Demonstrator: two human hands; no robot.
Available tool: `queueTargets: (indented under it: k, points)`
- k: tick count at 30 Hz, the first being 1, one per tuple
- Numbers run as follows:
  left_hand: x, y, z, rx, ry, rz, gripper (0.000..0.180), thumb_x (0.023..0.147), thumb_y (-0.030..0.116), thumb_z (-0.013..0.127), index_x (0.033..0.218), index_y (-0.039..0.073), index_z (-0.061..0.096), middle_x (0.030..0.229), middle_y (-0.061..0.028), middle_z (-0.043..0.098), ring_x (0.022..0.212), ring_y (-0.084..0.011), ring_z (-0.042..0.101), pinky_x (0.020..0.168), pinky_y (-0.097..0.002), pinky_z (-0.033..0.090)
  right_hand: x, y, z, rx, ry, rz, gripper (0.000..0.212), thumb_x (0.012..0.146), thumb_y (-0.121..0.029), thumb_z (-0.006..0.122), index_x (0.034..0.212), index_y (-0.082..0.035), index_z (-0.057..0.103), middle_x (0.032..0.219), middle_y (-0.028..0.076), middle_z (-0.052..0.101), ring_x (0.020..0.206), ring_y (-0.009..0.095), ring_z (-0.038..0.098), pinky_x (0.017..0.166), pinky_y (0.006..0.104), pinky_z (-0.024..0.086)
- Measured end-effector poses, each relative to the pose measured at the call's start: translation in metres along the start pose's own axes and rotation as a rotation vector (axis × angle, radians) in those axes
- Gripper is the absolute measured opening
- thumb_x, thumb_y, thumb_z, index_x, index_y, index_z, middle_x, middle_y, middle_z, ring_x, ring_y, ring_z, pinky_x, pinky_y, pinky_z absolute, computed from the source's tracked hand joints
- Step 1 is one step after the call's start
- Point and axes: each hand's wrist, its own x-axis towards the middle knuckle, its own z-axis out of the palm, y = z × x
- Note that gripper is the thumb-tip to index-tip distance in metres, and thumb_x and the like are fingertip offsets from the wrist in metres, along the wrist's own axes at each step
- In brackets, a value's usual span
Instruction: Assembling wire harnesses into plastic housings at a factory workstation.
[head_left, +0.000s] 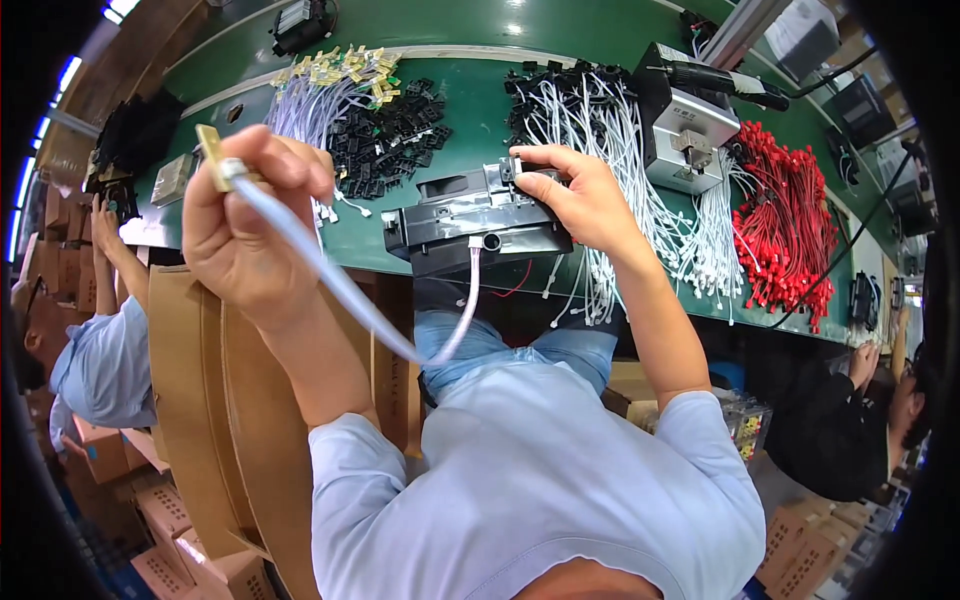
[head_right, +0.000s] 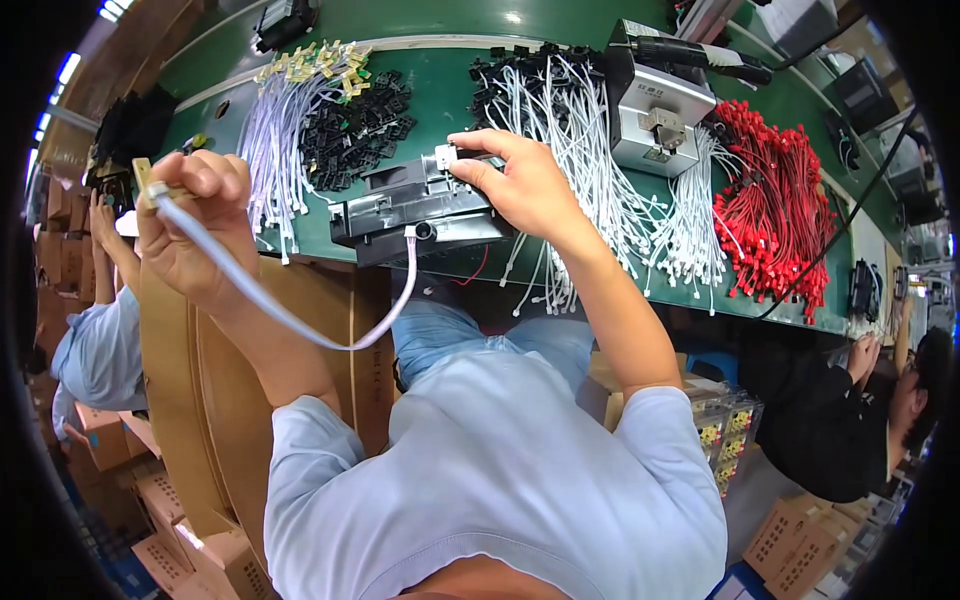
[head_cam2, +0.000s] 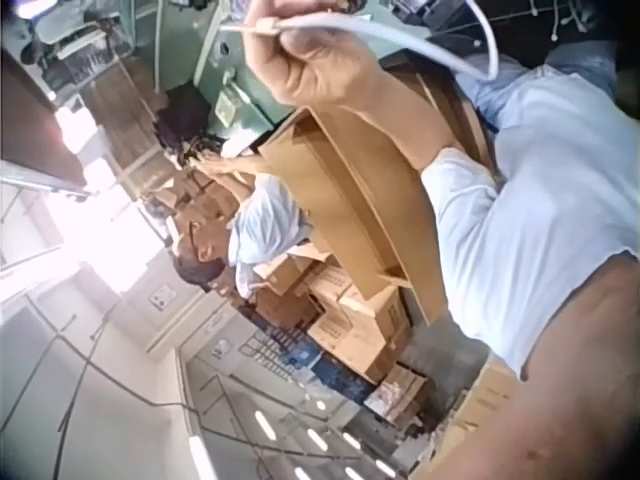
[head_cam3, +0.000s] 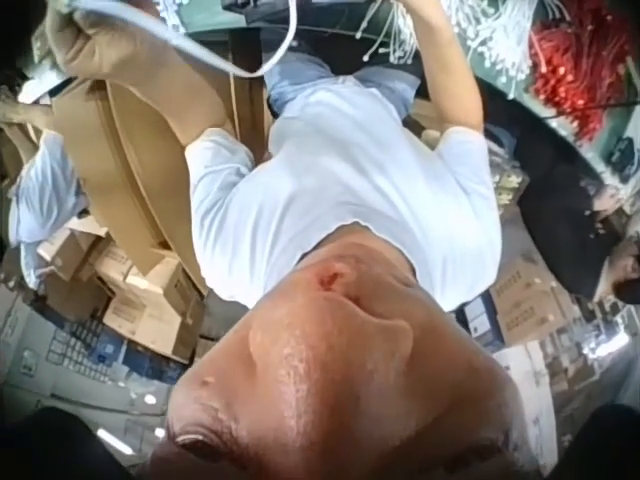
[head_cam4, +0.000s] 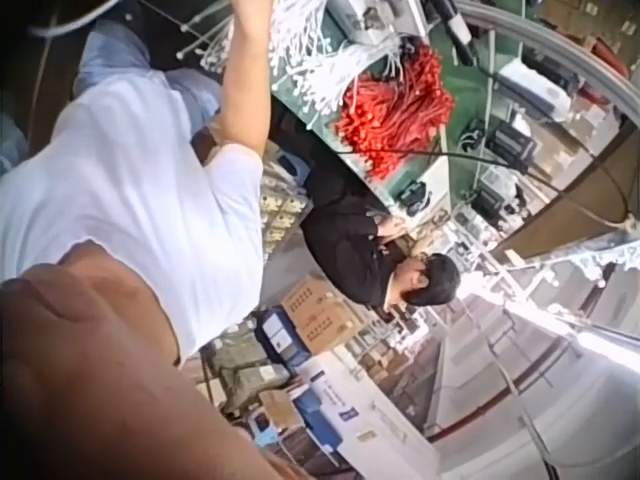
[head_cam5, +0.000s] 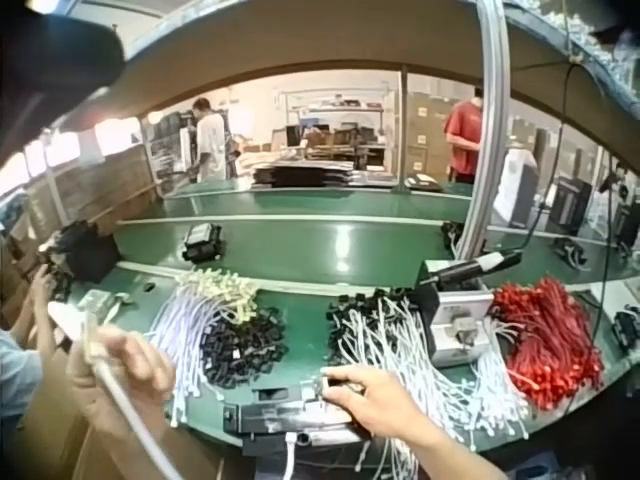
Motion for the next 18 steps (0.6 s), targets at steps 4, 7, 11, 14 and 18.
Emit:
queueTargets:
  k: [4,7,11,14,18]
  points:
    - [0.019,0.03,-0.018,0.073,0.305,0.088,0.043,0.092,0.029,0.065,0.12,-0.002,0.06,0.086,-0.0047,0.06,0.07,-0.0122,0.043,0.062,-0.0261,0.034,-0.001,-0.007,0.002,-0.007,-0.011,-0.015,0.033,0.087,-0.012,0.068,0.118,-0.002,0.066,0.102,0.006,0.07,0.09,0.01,0.062,0.081,0.025,0.05]
    - [0.0,0.013,-0.003,0.48,-0.123,-0.167,0.032,0.094,0.019,0.056,0.114,-0.005,0.062,0.094,-0.0108,0.063,0.075,-0.0204,0.055,0.066,-0.0308,0.043,-0.002,-0.004,0.001,-0.06,0.022,-0.063,0.032,0.087,-0.012,0.067,0.118,-0.001,0.066,0.104,0.007,0.069,0.094,0.012,0.062,0.084,0.0257,0.049]
    - [-0.04,-0.048,0.04,1.013,-0.713,-0.169,0.031,0.077,0.002,0.063,0.108,-0.001,0.061,0.087,-0.0124,0.056,0.083,-0.0295,0.056,0.072,-0.0367,0.048,-0.004,0.001,-0.001,-0.001,0.015,-0.035,0.032,0.088,-0.011,0.067,0.117,0.0,0.066,0.104,0.008,0.069,0.094,0.013,0.062,0.085,0.0256,0.048]
    - [-0.052,-0.057,0.043,1.076,-0.678,-0.125,0.029,0.078,0.007,0.066,0.105,0.0,0.061,0.085,-0.0095,0.055,0.079,-0.0262,0.055,0.069,-0.036,0.046,-0.004,-0.006,0.001,0.023,0.019,-0.033,0.03,0.086,-0.014,0.068,0.113,-0.003,0.068,0.108,0.013,0.069,0.101,0.022,0.066,0.09,0.0304,0.049]
    - [-0.055,-0.064,0.042,1.044,-0.591,-0.108,0.026,0.077,0.007,0.068,0.102,0.001,0.062,0.082,-0.0077,0.057,0.075,-0.0245,0.056,0.068,-0.0348,0.045,-0.006,-0.008,0.001,0.006,0.004,-0.04,0.031,0.088,-0.008,0.064,0.118,0.0,0.065,0.102,0.007,0.067,0.094,0.014,0.062,0.085,0.0261,0.047]
